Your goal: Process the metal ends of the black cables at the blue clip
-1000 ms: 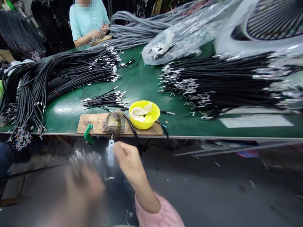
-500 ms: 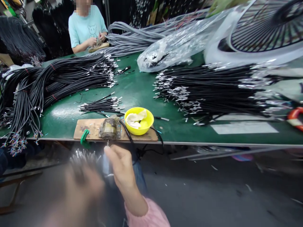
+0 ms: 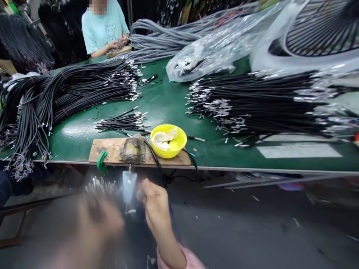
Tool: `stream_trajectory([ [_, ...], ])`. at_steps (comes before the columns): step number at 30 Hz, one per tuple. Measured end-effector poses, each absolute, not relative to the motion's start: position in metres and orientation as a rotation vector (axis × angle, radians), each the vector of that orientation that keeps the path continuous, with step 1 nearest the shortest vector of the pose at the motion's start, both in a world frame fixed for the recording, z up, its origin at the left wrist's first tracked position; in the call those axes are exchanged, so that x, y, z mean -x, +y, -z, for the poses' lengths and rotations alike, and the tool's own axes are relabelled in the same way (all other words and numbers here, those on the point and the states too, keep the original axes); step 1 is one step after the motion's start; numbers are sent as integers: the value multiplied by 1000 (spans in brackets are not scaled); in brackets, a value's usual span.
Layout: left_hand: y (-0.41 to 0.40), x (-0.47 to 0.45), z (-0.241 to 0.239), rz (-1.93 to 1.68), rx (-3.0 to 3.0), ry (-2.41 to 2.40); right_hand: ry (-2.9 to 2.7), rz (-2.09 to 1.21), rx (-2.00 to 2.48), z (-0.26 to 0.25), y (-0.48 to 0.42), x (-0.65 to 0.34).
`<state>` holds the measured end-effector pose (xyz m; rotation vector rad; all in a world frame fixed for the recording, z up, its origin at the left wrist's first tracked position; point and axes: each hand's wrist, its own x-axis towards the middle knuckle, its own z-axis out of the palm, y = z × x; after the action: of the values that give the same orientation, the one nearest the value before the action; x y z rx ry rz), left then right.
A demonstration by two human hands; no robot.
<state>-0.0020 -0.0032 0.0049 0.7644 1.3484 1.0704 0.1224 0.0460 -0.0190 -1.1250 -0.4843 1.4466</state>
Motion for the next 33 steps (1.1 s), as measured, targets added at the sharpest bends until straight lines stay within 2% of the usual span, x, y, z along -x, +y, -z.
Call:
stream_trajectory([
  [6, -6, 11, 11, -1021, -801, 1219, -625, -1440, 1166, 32, 30, -128],
  [13, -10, -4, 2, -1299, -728, 1223, -1091, -1322, 1034, 11, 48, -127],
  [17, -9, -5, -2, -1336, -693, 1265, -1081, -932, 1145, 8, 38, -127],
  [19, -11, 0, -2, -1267, -727, 1256, -1108, -758, 1048, 11, 25, -127],
  [21, -15, 4, 0, -1175, -768, 1250, -1192, -735, 895, 13, 13, -127],
  [24, -21, 10, 5, -1052, -766, 1218, -1265, -837, 808, 17, 4, -126],
  [27, -23, 11, 10, -983, -796, 1185, -1184, -1127, 783, 24, 7, -123],
  [30, -21, 10, 10, -1066, -963, 1304, -967, -1433, 855, 30, 19, -122],
  [33, -19, 9, 6, -1141, -1106, 1410, -738, -1537, 950, 23, 37, -122],
])
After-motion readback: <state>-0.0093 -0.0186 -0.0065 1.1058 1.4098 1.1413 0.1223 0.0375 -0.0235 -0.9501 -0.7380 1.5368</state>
